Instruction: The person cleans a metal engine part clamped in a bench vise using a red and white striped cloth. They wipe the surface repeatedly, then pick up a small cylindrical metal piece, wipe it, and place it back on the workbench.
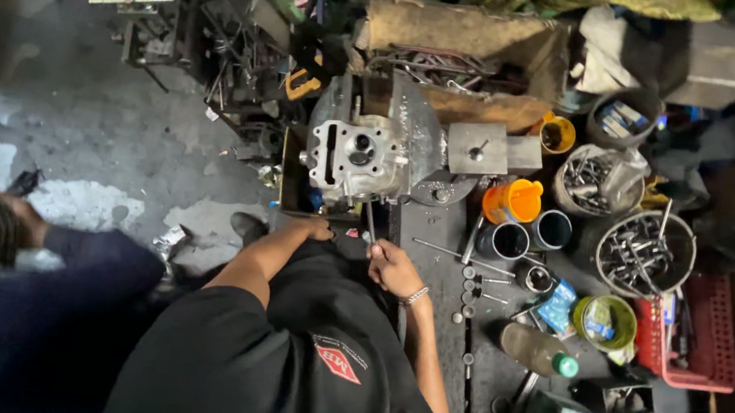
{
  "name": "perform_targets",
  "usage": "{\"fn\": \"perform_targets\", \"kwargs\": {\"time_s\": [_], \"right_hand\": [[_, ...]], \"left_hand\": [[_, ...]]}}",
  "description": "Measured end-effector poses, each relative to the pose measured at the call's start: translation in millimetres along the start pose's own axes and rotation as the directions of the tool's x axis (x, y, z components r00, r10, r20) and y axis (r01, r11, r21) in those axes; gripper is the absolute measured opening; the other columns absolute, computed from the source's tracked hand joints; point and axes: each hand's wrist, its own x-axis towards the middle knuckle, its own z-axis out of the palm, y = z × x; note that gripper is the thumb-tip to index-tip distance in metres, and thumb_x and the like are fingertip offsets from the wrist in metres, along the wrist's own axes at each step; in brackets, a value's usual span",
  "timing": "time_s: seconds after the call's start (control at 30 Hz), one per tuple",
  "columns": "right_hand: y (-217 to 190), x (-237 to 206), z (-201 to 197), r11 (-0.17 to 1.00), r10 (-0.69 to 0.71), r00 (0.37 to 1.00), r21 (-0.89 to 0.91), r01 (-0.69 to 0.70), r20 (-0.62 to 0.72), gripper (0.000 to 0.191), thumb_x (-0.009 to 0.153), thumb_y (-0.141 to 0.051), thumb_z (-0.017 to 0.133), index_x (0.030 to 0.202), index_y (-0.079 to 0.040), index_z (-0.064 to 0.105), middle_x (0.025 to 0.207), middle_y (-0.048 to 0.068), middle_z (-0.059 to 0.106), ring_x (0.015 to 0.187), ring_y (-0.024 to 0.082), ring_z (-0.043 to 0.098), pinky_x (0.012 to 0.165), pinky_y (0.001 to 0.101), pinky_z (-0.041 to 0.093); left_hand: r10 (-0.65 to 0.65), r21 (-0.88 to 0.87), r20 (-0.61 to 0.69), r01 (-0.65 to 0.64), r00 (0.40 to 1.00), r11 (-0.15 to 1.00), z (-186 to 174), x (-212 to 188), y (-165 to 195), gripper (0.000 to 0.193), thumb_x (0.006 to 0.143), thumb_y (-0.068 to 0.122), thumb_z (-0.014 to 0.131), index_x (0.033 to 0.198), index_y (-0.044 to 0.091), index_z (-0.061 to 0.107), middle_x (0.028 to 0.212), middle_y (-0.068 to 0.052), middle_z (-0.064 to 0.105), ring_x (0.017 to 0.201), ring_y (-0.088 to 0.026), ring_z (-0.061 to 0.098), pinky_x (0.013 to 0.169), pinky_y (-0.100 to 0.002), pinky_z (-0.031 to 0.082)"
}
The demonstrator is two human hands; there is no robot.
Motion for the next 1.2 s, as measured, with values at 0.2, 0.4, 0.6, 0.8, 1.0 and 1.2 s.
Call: {"fn": "perform_targets", "kwargs": {"time_s": [0.2, 0.4, 0.6, 0.8, 1.0, 1.2], "right_hand": [[-0.4, 7.8, 3.4, 0.99, -0.141, 0.99, -0.009, 0.141, -0.009, 0.026, 0.108, -0.023, 0.046, 0.094, -0.004, 0.057, 0.058, 0.002, 0.052, 0.05, 0.011, 0.045, 0.049, 0.0275, 0.037], [11.8, 9.7, 1.8, 0.982, -0.188, 0.981, 0.031, 0.189, -0.041, 0.024, 0.108, -0.021, 0.049, 0.095, -0.002, 0.057, 0.06, 0.001, 0.052, 0.053, 0.01, 0.046, 0.051, 0.027, 0.038], [16.2, 6.9, 1.7, 0.999, -0.04, 0.996, -0.015, 0.039, -0.077, 0.025, 0.108, -0.026, 0.048, 0.096, -0.005, 0.056, 0.057, 0.002, 0.05, 0.049, 0.01, 0.041, 0.046, 0.0273, 0.031], [19.2, -0.7, 11.1, 0.997, -0.053, 0.992, -0.066, 0.046, -0.111, 0.028, 0.107, -0.027, 0.045, 0.11, -0.008, 0.064, 0.081, -0.001, 0.066, 0.064, 0.006, 0.054, 0.055, 0.0237, 0.046], [29.0, 8.5, 29.9, 0.981, -0.118, 0.965, 0.125, 0.15, -0.235, 0.03, 0.105, -0.026, 0.048, 0.116, -0.008, 0.069, 0.094, 0.0, 0.071, 0.074, 0.007, 0.06, 0.063, 0.0244, 0.051], [23.5, 22.9, 47.8, 0.949, -0.268, 0.902, 0.067, 0.308, -0.339, 0.023, 0.106, -0.018, 0.057, 0.108, 0.002, 0.069, 0.103, 0.001, 0.072, 0.077, 0.007, 0.057, 0.067, 0.0237, 0.049]], "left_hand": [[-0.038, 0.021, -0.005, 0.038, 0.999, 0.999, -5.2, -10.9, -0.5, 0.069, 0.088, 0.044, 0.055, 0.141, 0.0, 0.06, 0.151, -0.022, 0.054, 0.139, -0.035, 0.053, 0.115, -0.045, 0.042], [-0.02, 0.016, -0.002, 0.02, 1.0, 1.0, -0.6, -9.4, -9.2, 0.062, 0.087, 0.039, 0.055, 0.136, 0.001, 0.064, 0.146, -0.02, 0.058, 0.137, -0.034, 0.055, 0.113, -0.045, 0.043], [-0.011, -0.029, -0.078, 0.009, 0.997, 1.0, 13.6, -4.1, -23.7, 0.061, 0.087, 0.041, 0.058, 0.133, 0.002, 0.067, 0.143, -0.023, 0.061, 0.135, -0.035, 0.057, 0.112, -0.044, 0.044], [-0.018, -0.141, -0.101, 0.004, 0.995, 0.99, 24.2, -11.3, -45.3, 0.06, 0.088, 0.043, 0.058, 0.134, 0.005, 0.067, 0.144, -0.02, 0.058, 0.136, -0.035, 0.053, 0.114, -0.047, 0.04], [-0.058, -0.139, -0.079, 0.047, 0.995, 0.989, 34.8, -31.1, -75.2, 0.057, 0.095, 0.05, 0.053, 0.136, 0.013, 0.065, 0.145, -0.014, 0.055, 0.136, -0.037, 0.047, 0.114, -0.06, 0.028], [0.089, -0.252, -0.129, -0.12, 0.988, 0.96, 36.1, -56.9, -96.6, 0.062, 0.093, 0.064, 0.045, 0.134, 0.024, 0.067, 0.135, -0.015, 0.066, 0.125, -0.031, 0.06, 0.106, -0.045, 0.045]]}}
